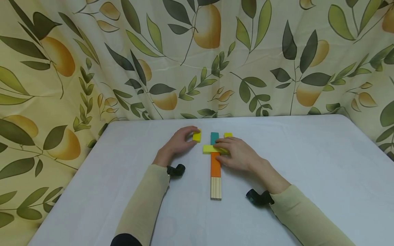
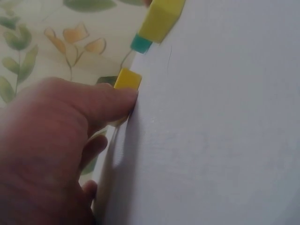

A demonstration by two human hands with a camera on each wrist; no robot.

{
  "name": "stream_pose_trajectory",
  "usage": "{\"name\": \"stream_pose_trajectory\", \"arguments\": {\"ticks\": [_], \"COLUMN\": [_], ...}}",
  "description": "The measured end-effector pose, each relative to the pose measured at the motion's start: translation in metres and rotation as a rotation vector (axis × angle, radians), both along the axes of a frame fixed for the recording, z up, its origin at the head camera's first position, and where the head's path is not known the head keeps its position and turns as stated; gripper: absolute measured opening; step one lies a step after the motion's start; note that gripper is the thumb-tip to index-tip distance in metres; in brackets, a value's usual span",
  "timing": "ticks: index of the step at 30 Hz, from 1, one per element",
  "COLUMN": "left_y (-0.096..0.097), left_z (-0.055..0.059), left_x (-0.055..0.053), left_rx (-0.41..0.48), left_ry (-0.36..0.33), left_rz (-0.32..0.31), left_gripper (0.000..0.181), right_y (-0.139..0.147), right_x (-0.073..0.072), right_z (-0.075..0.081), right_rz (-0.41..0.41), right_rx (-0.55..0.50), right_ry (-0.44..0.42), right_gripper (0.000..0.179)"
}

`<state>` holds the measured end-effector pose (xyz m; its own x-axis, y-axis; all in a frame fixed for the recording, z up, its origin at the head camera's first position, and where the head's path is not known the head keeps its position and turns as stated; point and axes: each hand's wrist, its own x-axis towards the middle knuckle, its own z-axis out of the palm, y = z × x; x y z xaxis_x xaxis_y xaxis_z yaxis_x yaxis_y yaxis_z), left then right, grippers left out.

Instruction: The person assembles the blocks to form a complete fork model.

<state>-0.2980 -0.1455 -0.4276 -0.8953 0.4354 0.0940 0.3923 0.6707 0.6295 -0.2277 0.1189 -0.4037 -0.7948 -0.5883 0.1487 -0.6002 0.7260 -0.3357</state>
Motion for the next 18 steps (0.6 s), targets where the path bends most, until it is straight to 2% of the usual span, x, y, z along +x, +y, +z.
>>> {"name": "stream_pose_trajectory", "arguments": {"ticks": [18], "left_y": [0.0023], "left_z": [0.0048], "left_x": [0.0025], "left_rx": [0.060], "left_ry": [-0.041], "left_rz": [-0.018], "left_gripper": [0.041], "right_y": [0.0002], "right_x": [0.0013], "right_z": [0.0024], "right_rz": [0.012], "right_rx": [-0.014], "right_ry": [0.012], "right_gripper": [0.044]}}
